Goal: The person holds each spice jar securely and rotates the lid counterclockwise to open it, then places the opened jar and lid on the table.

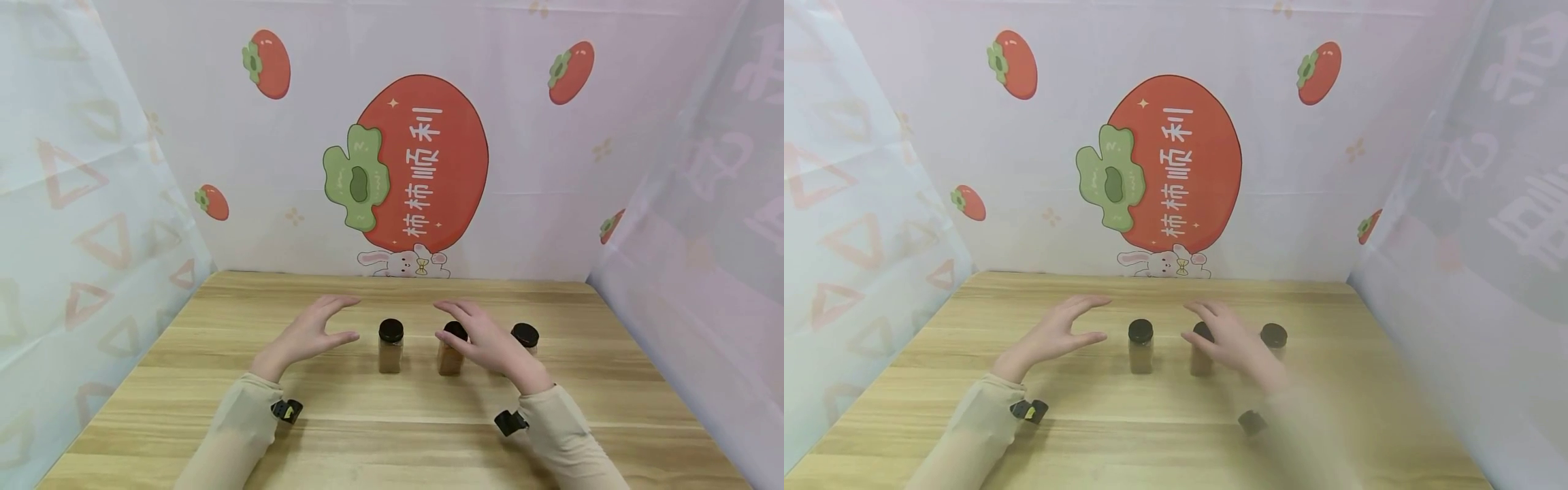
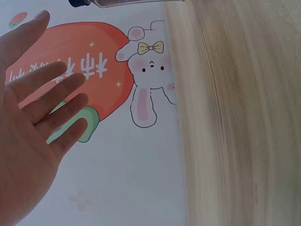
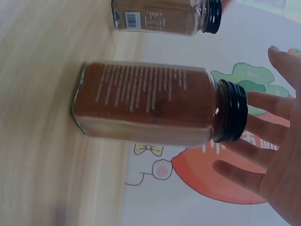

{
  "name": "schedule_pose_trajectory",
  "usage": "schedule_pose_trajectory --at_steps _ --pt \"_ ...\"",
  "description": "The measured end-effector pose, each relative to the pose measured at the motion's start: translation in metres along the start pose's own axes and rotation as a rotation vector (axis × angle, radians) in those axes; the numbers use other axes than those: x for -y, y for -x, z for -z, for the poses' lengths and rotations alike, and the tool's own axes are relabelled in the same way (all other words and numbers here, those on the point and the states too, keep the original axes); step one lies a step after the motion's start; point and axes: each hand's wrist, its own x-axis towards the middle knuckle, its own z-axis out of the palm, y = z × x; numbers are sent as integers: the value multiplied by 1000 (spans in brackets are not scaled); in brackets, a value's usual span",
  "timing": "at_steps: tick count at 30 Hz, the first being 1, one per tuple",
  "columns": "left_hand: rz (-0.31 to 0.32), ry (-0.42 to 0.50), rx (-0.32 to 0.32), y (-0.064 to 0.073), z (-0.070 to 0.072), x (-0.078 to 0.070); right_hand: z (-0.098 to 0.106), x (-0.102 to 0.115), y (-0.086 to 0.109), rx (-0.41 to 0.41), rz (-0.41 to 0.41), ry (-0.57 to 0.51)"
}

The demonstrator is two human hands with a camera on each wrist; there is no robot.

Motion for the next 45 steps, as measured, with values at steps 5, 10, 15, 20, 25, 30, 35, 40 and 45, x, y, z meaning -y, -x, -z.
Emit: schedule_pose_trajectory --at_steps 5,10,15,20,25,30,35,40,45 --pt "-8 14 8 -2 -3 1 -6 3 -2 -13 24 0" --pt "-18 25 23 -5 -6 2 -11 8 -6 -12 45 7" --pt "-27 42 28 -7 -8 2 -13 15 -10 0 33 -5" --pt "-46 43 33 -9 -10 1 -16 23 -17 -2 32 -8" --pt "-46 47 44 -10 -12 -2 -20 29 -23 -3 15 -19" --pt "-17 52 65 -12 -15 -3 -25 34 -27 -14 29 -15" --pt "-11 51 73 -12 -19 -2 -30 41 -30 -28 42 -12" --pt "-13 53 81 -12 -21 -3 -37 45 -32 -33 17 -35" --pt "-23 50 88 -11 -24 -4 -43 50 -33 -35 -7 -57"
